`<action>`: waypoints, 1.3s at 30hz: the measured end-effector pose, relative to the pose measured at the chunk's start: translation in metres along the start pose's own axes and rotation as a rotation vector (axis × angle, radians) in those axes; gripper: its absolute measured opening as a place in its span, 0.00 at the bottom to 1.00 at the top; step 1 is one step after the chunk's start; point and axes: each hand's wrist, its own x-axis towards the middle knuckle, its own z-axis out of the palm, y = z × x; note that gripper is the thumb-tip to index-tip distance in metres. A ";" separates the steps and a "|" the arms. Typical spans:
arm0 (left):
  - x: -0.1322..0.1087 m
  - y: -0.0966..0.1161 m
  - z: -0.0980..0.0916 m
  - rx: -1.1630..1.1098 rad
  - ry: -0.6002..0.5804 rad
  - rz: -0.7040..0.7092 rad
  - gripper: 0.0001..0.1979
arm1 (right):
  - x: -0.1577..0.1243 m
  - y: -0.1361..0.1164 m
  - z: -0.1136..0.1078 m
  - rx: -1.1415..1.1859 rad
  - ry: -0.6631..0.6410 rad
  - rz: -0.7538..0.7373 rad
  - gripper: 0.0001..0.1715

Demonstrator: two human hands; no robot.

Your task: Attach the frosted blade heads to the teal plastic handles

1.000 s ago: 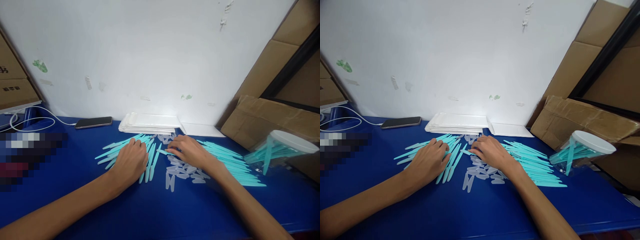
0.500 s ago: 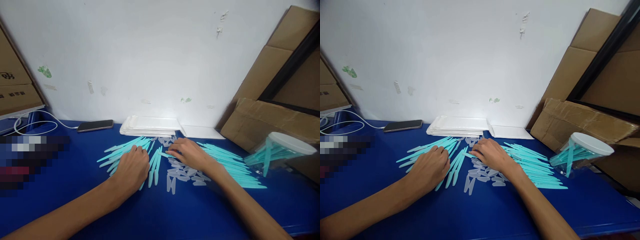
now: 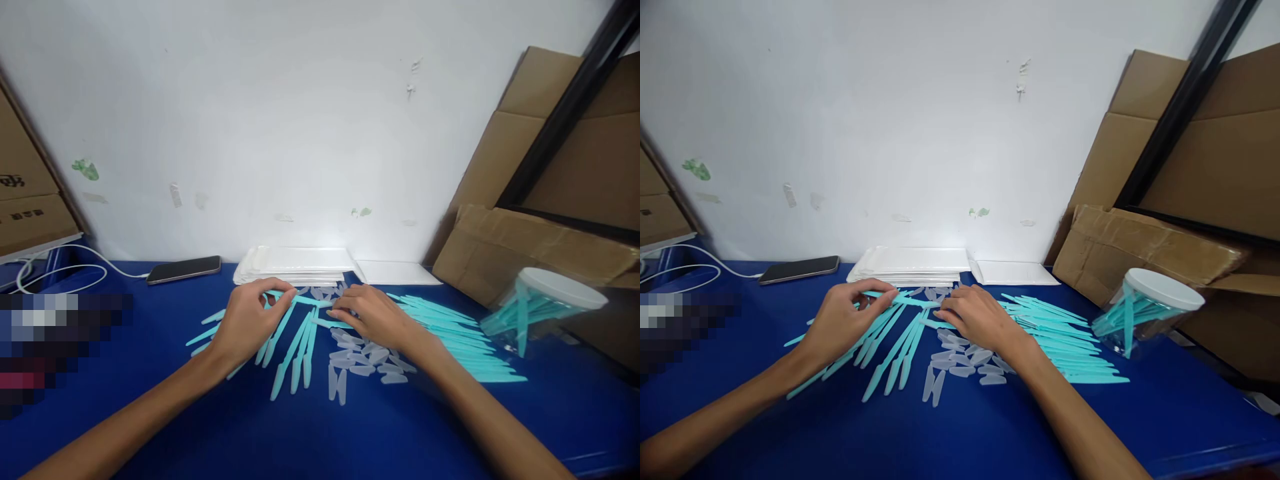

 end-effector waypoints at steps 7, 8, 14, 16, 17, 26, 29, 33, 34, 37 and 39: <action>0.010 -0.005 -0.006 -0.451 0.017 -0.278 0.23 | 0.000 0.001 0.000 0.022 -0.013 0.008 0.19; 0.011 -0.007 -0.005 -0.427 0.020 -0.285 0.24 | 0.000 0.001 0.000 0.021 -0.017 0.011 0.18; 0.014 -0.022 0.003 -0.153 -0.077 -0.292 0.28 | 0.001 -0.001 0.008 0.013 -0.031 -0.018 0.13; 0.014 -0.025 0.003 -0.090 -0.110 -0.289 0.25 | 0.002 -0.004 0.010 0.025 -0.038 -0.032 0.13; 0.014 -0.025 0.003 -0.052 -0.127 -0.283 0.23 | 0.003 -0.005 0.010 0.032 -0.043 -0.036 0.13; 0.000 -0.020 0.012 0.180 -0.237 -0.150 0.21 | 0.003 -0.025 0.003 0.074 -0.079 -0.089 0.13; -0.004 -0.018 0.014 0.243 -0.240 -0.091 0.25 | 0.003 -0.032 0.003 0.089 -0.091 -0.112 0.14; -0.009 -0.014 0.015 0.297 -0.207 0.009 0.17 | 0.003 -0.035 0.004 0.152 -0.123 -0.127 0.13; -0.010 -0.013 0.015 0.302 -0.201 0.032 0.16 | 0.003 -0.036 0.005 0.169 -0.129 -0.131 0.12; -0.013 -0.011 0.017 0.304 -0.191 0.089 0.13 | 0.002 -0.040 0.005 0.217 -0.130 -0.154 0.12; -0.015 -0.011 0.018 0.299 -0.184 0.118 0.13 | 0.001 -0.043 0.005 0.238 -0.129 -0.174 0.12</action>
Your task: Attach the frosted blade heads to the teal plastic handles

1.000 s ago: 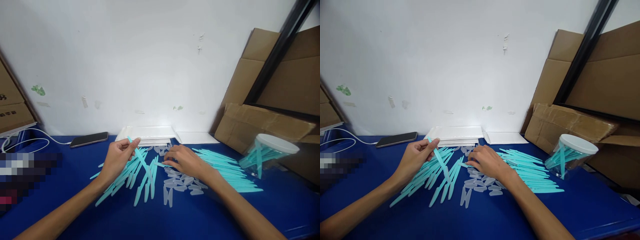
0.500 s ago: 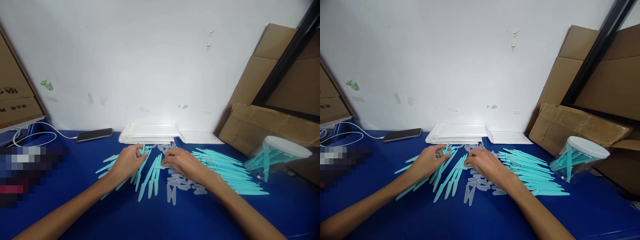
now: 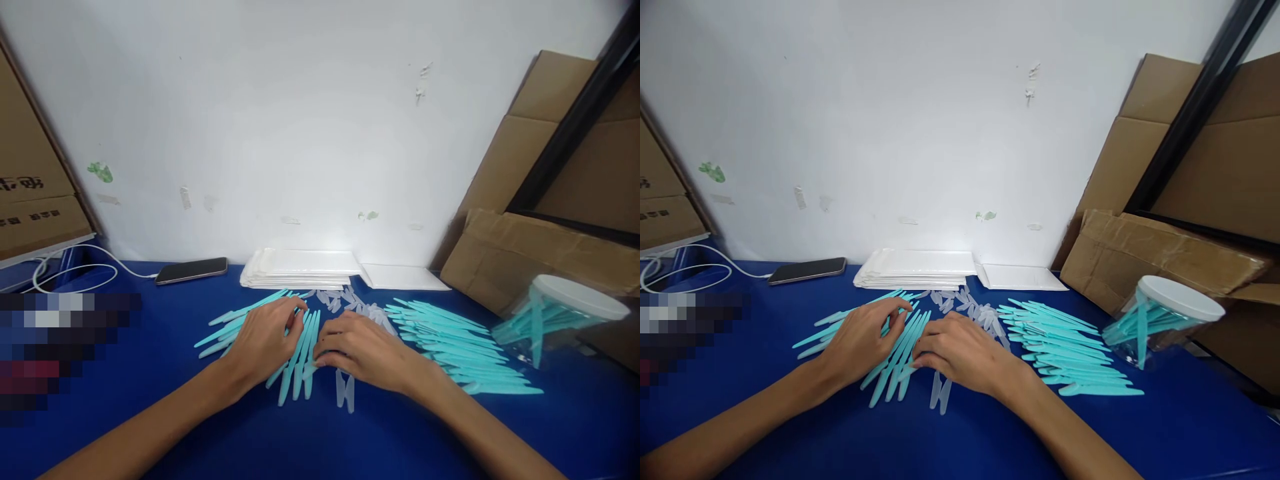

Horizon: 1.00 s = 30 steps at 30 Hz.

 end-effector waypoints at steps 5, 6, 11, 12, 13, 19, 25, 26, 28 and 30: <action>-0.001 0.001 0.002 -0.009 0.031 0.029 0.12 | 0.001 -0.007 0.003 0.038 0.006 -0.028 0.13; -0.002 0.001 0.002 -0.012 0.035 0.031 0.11 | 0.001 -0.008 0.004 0.044 0.009 -0.029 0.13; -0.004 0.000 0.003 -0.060 0.055 0.073 0.11 | 0.001 -0.001 -0.001 0.035 0.134 -0.013 0.13; -0.005 -0.001 0.002 -0.066 0.058 0.088 0.11 | 0.001 0.002 -0.002 0.013 0.194 -0.001 0.13; -0.006 0.000 0.002 -0.069 0.056 0.102 0.11 | 0.000 0.006 -0.004 -0.014 0.259 0.013 0.13; -0.013 0.005 -0.005 -0.094 0.004 0.227 0.17 | -0.008 0.021 -0.013 -0.162 0.623 0.106 0.18; -0.016 0.003 0.002 -0.126 0.151 0.402 0.12 | -0.012 0.026 -0.015 -0.259 0.839 0.052 0.25; -0.016 0.000 0.008 -0.124 0.203 0.432 0.12 | -0.013 0.028 -0.015 -0.272 0.844 0.051 0.25; -0.017 -0.008 0.022 -0.082 0.329 0.499 0.15 | -0.013 0.031 -0.016 -0.272 0.844 0.030 0.25; -0.018 -0.019 0.033 -0.030 0.373 0.558 0.18 | -0.012 0.034 -0.016 -0.296 0.853 0.023 0.24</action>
